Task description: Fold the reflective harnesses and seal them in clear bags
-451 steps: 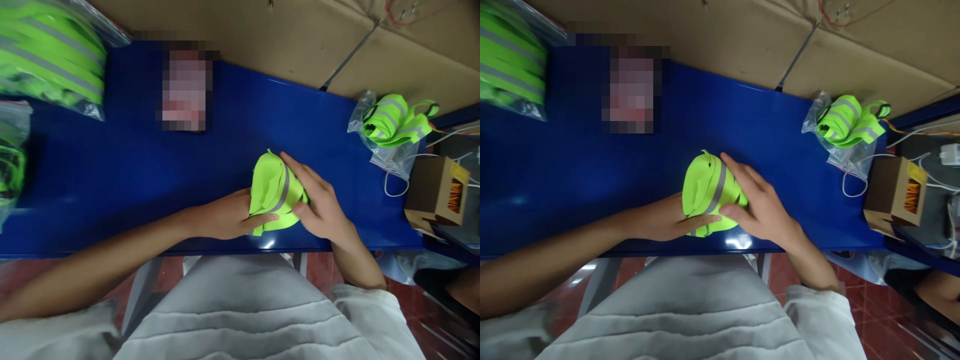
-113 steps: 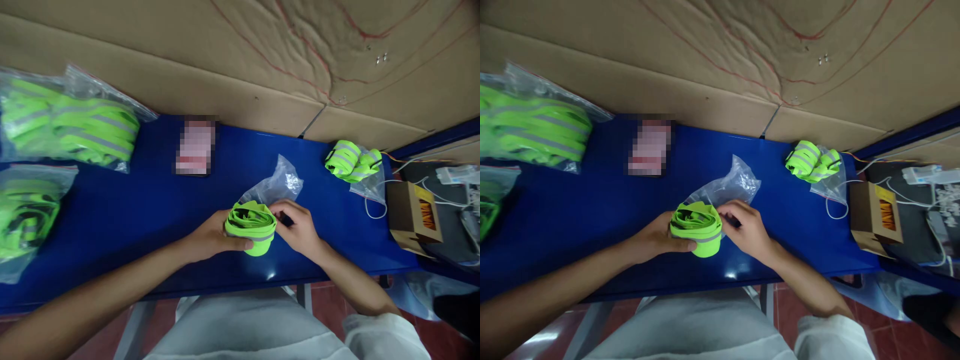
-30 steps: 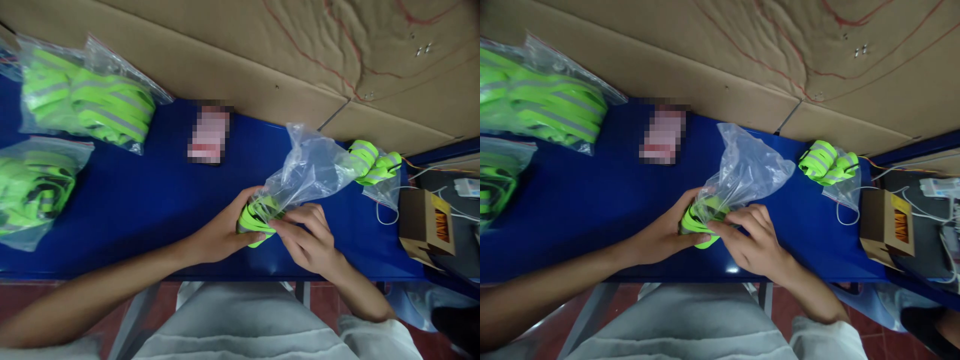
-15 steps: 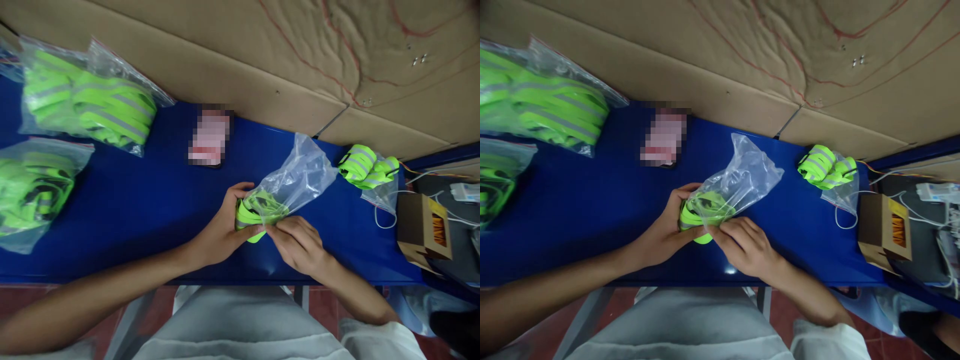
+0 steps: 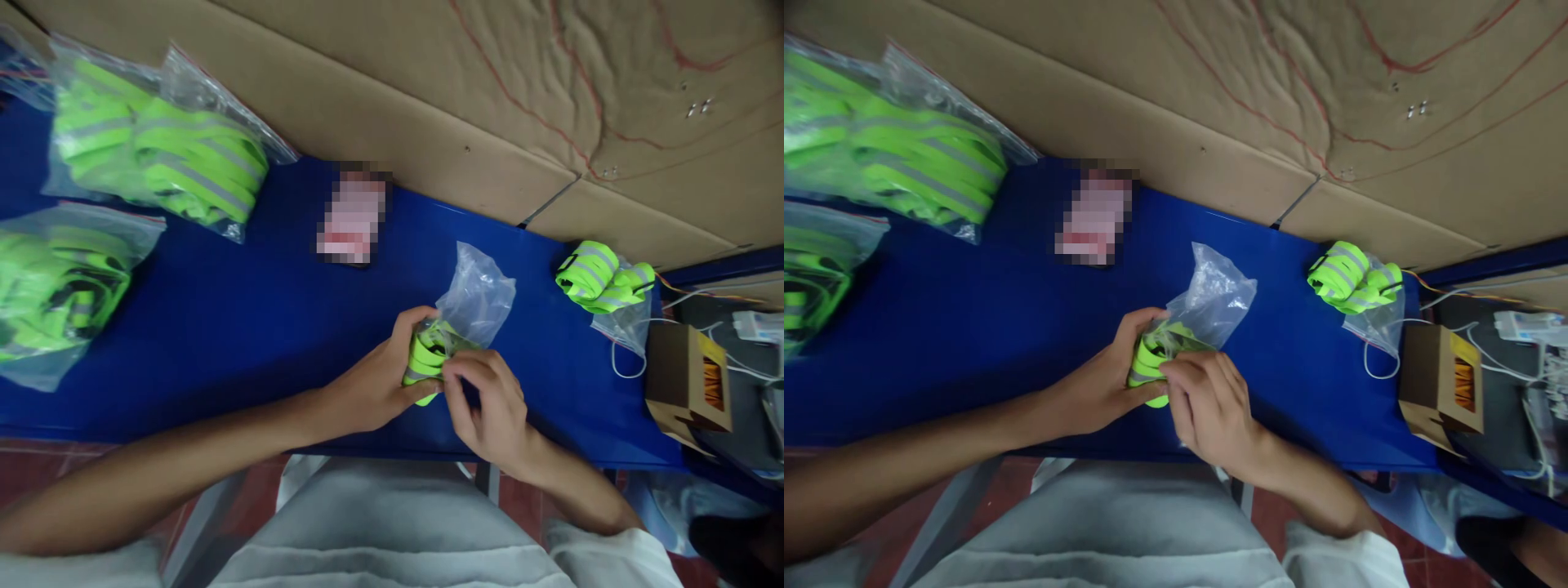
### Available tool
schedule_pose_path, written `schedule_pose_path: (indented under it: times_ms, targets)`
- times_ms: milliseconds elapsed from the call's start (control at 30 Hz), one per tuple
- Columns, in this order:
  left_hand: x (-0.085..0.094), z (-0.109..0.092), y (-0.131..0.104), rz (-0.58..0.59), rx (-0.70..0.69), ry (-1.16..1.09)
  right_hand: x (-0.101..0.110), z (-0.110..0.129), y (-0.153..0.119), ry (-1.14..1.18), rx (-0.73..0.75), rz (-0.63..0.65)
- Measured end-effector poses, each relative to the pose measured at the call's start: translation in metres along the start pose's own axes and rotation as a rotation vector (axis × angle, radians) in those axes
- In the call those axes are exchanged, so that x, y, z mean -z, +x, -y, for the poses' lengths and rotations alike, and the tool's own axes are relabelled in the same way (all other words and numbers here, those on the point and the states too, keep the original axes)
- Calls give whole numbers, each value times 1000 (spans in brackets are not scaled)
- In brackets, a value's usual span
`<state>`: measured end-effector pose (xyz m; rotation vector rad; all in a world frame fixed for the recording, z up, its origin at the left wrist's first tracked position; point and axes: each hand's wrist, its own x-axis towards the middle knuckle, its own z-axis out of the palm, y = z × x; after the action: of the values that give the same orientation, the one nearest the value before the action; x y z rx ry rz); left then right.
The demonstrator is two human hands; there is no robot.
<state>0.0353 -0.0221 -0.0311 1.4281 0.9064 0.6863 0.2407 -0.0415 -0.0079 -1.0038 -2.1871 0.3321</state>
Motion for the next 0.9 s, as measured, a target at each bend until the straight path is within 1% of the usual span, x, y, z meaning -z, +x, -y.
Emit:
schedule_pose_path:
  times_ms: [33, 67, 167, 200, 233, 333, 367, 467, 533, 633, 733, 800, 900]
  targets:
    - [-1, 0, 0, -17, -5, 4, 0, 0, 0, -7, -32, -11]
    - [-1, 0, 0, -27, -5, 12, 1, -1, -1, -22, -31, -14]
    - [-3, 0, 0, -23, -14, 45, 3, -3, -4, -45, 134, 27]
    - [-4, 0, -1, -24, -23, 67, 3, -3, -5, -33, 163, 41]
    - [-6, -1, -2, -28, -29, 96, 3, -3, -5, -17, 157, 48]
    - [-9, -2, -5, -60, -44, 196, 3, 1, -1, 8, 68, 35]
    - [-9, -1, -6, -61, -50, 207, 2, 3, 1, 11, 90, 35]
    - [-8, 0, -7, -64, -105, 166, -3, 7, 7, 10, 263, 55]
    - [-7, 1, -6, -92, -140, 155, -5, 6, 8, -2, 300, 75]
    - [-8, 1, -6, -149, -190, 237, -3, 3, 8, -110, 209, 59]
    - [-10, -2, -7, -216, -307, 397, 6, 5, 13, -220, 123, 16]
    - [-8, -5, -8, -274, -382, 553, 14, 10, 18, -234, 86, 23]
    - [-3, -11, -9, -370, -444, 884, 18, 18, 25, -236, 65, 11]
